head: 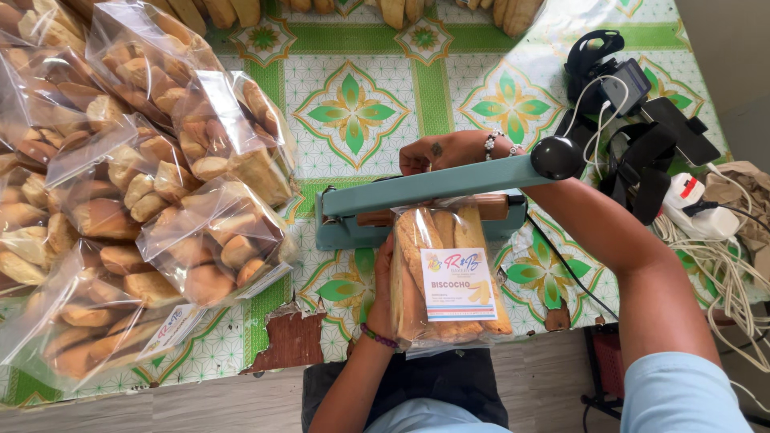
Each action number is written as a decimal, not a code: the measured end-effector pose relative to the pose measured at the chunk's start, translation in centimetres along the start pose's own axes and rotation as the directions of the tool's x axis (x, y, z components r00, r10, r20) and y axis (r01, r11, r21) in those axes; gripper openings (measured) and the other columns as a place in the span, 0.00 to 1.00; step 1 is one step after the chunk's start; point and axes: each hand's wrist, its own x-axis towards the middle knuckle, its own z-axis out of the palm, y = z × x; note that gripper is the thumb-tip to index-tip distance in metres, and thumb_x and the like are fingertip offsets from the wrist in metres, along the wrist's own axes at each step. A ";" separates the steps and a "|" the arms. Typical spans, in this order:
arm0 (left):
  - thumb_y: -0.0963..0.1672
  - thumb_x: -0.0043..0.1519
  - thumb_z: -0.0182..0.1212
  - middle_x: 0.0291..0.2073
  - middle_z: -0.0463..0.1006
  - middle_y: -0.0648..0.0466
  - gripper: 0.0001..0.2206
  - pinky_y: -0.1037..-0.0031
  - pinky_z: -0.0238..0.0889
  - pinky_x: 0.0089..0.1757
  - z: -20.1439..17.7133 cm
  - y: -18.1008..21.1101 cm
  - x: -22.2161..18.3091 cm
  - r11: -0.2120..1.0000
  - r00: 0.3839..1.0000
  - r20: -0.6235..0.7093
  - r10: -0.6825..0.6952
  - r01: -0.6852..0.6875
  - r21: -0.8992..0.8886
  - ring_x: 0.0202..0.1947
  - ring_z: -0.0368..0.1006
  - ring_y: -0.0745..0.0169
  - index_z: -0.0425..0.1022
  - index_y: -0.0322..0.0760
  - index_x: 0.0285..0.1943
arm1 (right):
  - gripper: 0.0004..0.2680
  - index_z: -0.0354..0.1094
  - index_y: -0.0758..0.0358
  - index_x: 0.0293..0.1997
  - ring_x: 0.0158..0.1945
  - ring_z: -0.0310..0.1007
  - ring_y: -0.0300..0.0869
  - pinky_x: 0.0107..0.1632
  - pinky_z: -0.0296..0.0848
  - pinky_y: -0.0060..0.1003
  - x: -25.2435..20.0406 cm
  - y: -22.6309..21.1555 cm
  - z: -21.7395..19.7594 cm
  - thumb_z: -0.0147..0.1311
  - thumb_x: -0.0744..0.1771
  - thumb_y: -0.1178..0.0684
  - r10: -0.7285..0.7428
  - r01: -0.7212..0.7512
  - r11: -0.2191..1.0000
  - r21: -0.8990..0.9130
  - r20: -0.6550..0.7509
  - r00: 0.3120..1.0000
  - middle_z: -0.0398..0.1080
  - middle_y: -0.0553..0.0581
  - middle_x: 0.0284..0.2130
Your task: The person places a clear plastic bag filled with biscuits onto a table, positions it under a manual heat sealer, and presses the handle to seal the package. They repeat this process for multiple bags, moving the sealed items aside after each operation.
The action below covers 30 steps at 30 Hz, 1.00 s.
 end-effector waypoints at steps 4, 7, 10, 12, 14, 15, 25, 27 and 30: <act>0.52 0.66 0.57 0.53 0.78 0.46 0.24 0.66 0.75 0.48 0.6 -0.1 -0.2 0.999 1.000 -0.007 0.030 -0.030 0.032 0.50 0.77 0.56 0.69 0.32 0.65 | 0.15 0.68 0.63 0.49 0.41 0.71 0.39 0.44 0.71 0.37 0.7 0.2 -0.2 0.63 0.60 0.52 0.092 -0.091 0.995 -0.041 0.021 0.996 0.73 0.53 0.37; 0.51 0.68 0.56 0.55 0.76 0.46 0.24 0.67 0.74 0.50 0.7 -0.2 -0.1 0.999 0.999 0.006 0.042 -0.042 0.014 0.52 0.76 0.57 0.68 0.32 0.67 | 0.18 0.69 0.62 0.54 0.44 0.74 0.41 0.46 0.73 0.39 1.1 0.9 -0.4 0.62 0.61 0.50 0.105 -0.101 0.993 -0.055 0.063 0.993 0.76 0.55 0.41; 0.51 0.66 0.56 0.54 0.77 0.46 0.24 0.67 0.74 0.49 0.5 -0.2 -0.1 0.995 0.998 0.003 0.069 -0.069 0.067 0.51 0.77 0.57 0.68 0.33 0.66 | 0.22 0.67 0.63 0.57 0.49 0.75 0.42 0.50 0.73 0.39 1.5 1.7 -0.6 0.65 0.59 0.50 0.007 0.001 0.997 -0.072 0.113 0.994 0.77 0.56 0.45; 0.51 0.68 0.56 0.54 0.77 0.47 0.23 0.67 0.74 0.49 0.4 -0.2 0.0 0.992 0.997 -0.007 0.083 -0.082 0.091 0.51 0.77 0.58 0.67 0.33 0.68 | 0.23 0.66 0.63 0.59 0.52 0.74 0.43 0.53 0.72 0.39 1.7 2.2 -0.7 0.66 0.59 0.50 -0.072 0.081 0.995 -0.064 0.134 0.988 0.76 0.57 0.48; 0.50 0.67 0.56 0.53 0.78 0.47 0.23 0.67 0.75 0.48 0.2 -0.2 0.0 0.991 0.996 -0.024 0.087 -0.084 0.100 0.50 0.78 0.58 0.67 0.33 0.67 | 0.23 0.66 0.63 0.61 0.55 0.73 0.45 0.56 0.72 0.40 1.8 2.6 -0.7 0.65 0.60 0.50 -0.138 0.145 0.989 -0.041 0.138 0.981 0.76 0.59 0.50; 0.50 0.67 0.55 0.53 0.78 0.47 0.23 0.67 0.75 0.47 0.1 -0.2 0.0 0.992 0.996 -0.035 0.083 -0.080 0.096 0.49 0.78 0.59 0.68 0.34 0.67 | 0.24 0.65 0.63 0.63 0.56 0.73 0.45 0.57 0.72 0.40 1.7 2.8 -0.7 0.64 0.60 0.51 -0.142 0.146 0.989 -0.013 0.145 0.979 0.75 0.60 0.51; 0.50 0.68 0.55 0.48 0.80 0.46 0.21 0.68 0.78 0.43 -0.6 -0.1 0.3 0.998 0.997 -0.067 0.034 -0.030 0.062 0.44 0.80 0.58 0.70 0.30 0.61 | 0.28 0.53 0.59 0.74 0.65 0.66 0.47 0.68 0.63 0.45 -3.9 0.4 -4.7 0.58 0.65 0.45 -0.276 0.277 0.952 0.127 -0.025 0.961 0.68 0.62 0.61; 0.51 0.69 0.54 0.50 0.80 0.46 0.21 0.68 0.77 0.44 -0.7 -0.2 0.2 0.997 0.998 -0.045 0.044 -0.041 0.058 0.45 0.80 0.57 0.70 0.30 0.62 | 0.27 0.55 0.60 0.74 0.66 0.66 0.47 0.67 0.66 0.48 -7.9 -1.8 -6.4 0.48 0.69 0.35 -0.326 0.358 0.912 0.202 -0.175 0.929 0.68 0.61 0.61; 0.51 0.67 0.53 0.51 0.80 0.46 0.22 0.67 0.77 0.45 -0.6 -0.1 0.4 0.998 0.997 -0.053 0.050 -0.047 0.051 0.46 0.80 0.57 0.70 0.33 0.63 | 0.29 0.56 0.58 0.73 0.65 0.66 0.49 0.65 0.64 0.48 -12.9 -5.2 -6.6 0.36 0.69 0.28 -0.218 0.205 0.975 -0.086 -0.207 0.954 0.67 0.61 0.62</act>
